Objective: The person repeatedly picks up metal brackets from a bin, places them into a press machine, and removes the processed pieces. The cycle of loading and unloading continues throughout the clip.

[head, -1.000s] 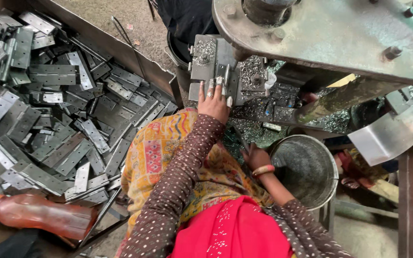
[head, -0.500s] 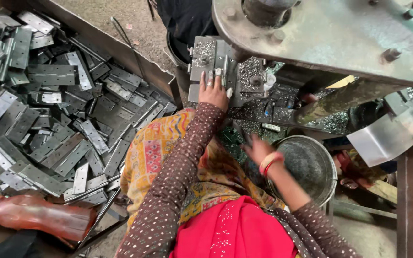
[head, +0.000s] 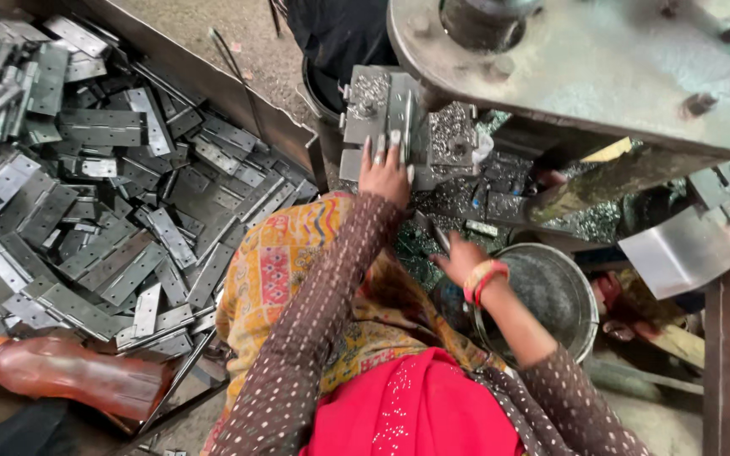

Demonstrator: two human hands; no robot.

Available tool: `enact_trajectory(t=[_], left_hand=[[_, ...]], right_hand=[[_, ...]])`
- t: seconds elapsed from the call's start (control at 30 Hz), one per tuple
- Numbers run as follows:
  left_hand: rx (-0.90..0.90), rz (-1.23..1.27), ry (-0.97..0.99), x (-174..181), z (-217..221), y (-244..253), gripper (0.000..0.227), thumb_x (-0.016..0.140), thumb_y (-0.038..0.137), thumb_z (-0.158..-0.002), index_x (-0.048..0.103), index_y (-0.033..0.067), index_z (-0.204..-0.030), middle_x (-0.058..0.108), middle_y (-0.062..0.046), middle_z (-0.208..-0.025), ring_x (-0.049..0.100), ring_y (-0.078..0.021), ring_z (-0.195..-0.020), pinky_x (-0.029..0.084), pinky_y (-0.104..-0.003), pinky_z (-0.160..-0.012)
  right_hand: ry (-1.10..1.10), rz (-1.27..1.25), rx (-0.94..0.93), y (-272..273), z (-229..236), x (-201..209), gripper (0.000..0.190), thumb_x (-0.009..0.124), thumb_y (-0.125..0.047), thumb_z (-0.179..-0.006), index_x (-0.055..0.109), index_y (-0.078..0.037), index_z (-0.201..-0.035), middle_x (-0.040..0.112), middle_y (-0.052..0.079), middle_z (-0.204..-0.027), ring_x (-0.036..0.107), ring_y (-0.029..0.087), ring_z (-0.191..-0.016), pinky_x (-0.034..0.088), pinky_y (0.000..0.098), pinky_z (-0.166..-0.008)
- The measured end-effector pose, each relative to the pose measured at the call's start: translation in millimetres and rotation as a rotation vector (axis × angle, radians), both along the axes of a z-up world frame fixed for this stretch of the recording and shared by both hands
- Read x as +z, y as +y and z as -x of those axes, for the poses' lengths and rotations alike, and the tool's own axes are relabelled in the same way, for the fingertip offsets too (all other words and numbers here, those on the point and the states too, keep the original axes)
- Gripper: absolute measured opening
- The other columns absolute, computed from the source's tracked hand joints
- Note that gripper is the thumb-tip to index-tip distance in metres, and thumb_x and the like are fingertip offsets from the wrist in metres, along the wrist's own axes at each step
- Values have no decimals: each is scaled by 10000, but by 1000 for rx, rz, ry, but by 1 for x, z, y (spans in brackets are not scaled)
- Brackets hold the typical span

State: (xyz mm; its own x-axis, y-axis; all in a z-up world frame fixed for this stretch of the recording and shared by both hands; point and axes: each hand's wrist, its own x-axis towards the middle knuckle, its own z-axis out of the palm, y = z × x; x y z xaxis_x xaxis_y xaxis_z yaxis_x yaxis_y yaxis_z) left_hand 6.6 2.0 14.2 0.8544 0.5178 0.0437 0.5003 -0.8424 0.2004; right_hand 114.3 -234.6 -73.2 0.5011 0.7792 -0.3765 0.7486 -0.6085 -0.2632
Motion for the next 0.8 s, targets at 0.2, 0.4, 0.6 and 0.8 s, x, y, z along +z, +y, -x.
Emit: enact_trajectory(t=[0.2,0.4,0.6,0.8], left_hand=[[-6,21,162,-1,-25,12,348,474,275,-975,710,87,-1150,359,-176,-1572,324,-342,-1470,-17,-570,-1214],[-10,69,168,-6,-21,7,431,374,331,-1035,695,101,-1208,326,-164,-1621,396,-314,-1423,-43,-561,-1251],[6,2,94,1,-15,7,418,404,325,-1022,701,83,-1187,379,-160,-1557,389,-316,-1432,-22,-553,-1214],[13,90,99,10,-17,6,351,458,266,-1001,718,89,-1157,388,-150,-1571,423,-293,-1406,-15,-553,-1244]], right_hand=[[49,-131,-66,-25,14,-40,484,670,-443,-908,569,-7,-1093,685,272,-835,685,462,-782,533,549,-712],[-13,-178,-73,-39,20,-50,444,678,-461,-899,594,-33,-980,693,236,-878,675,461,-834,520,535,-733],[38,41,1,0,2,7,494,716,-406,-895,538,11,-1093,696,271,-882,692,448,-837,546,513,-735],[86,-72,-123,-19,20,-30,405,630,-420,-947,570,-56,-1114,716,250,-935,691,447,-853,535,543,-744]])
